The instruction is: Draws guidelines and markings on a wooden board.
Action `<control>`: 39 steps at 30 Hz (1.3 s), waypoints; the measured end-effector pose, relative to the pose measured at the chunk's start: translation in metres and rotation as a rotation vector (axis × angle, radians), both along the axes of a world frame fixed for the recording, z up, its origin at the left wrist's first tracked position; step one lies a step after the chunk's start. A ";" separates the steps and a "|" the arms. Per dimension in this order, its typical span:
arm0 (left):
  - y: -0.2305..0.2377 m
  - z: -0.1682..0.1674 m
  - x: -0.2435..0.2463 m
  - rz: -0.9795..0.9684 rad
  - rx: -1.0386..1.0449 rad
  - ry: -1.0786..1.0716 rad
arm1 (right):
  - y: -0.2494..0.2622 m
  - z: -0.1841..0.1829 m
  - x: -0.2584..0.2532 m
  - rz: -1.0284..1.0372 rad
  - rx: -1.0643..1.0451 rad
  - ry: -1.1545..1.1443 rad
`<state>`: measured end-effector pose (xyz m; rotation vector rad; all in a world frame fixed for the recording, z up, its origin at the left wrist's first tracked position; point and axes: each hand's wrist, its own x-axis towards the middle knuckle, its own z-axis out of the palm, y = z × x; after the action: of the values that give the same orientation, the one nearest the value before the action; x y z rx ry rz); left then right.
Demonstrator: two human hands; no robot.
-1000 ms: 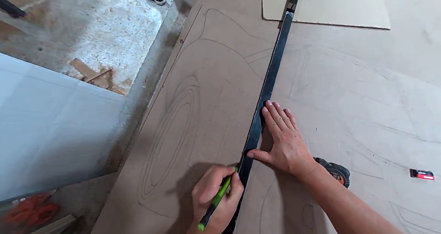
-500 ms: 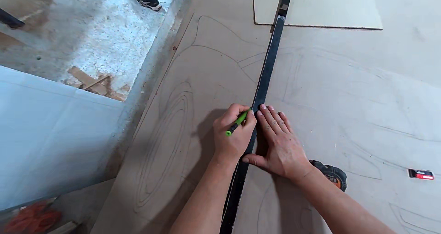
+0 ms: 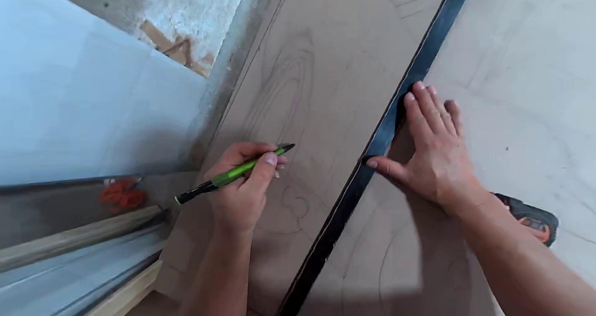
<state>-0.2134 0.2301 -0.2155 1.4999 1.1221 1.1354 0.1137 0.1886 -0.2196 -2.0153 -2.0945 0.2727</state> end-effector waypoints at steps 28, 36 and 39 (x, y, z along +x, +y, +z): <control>0.001 -0.013 0.009 -0.158 0.153 0.200 | 0.064 0.001 -0.027 -0.067 0.040 -0.006; 0.005 -0.008 0.007 -0.254 0.118 0.198 | 0.070 -0.002 -0.027 -0.096 0.050 -0.025; 0.004 -0.008 0.005 -0.263 0.108 0.208 | 0.072 -0.003 -0.027 -0.095 0.044 -0.025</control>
<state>-0.2082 0.2342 -0.2235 1.8237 0.9750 0.8862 0.0870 0.2606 -0.2224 -2.0951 -1.9936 0.1841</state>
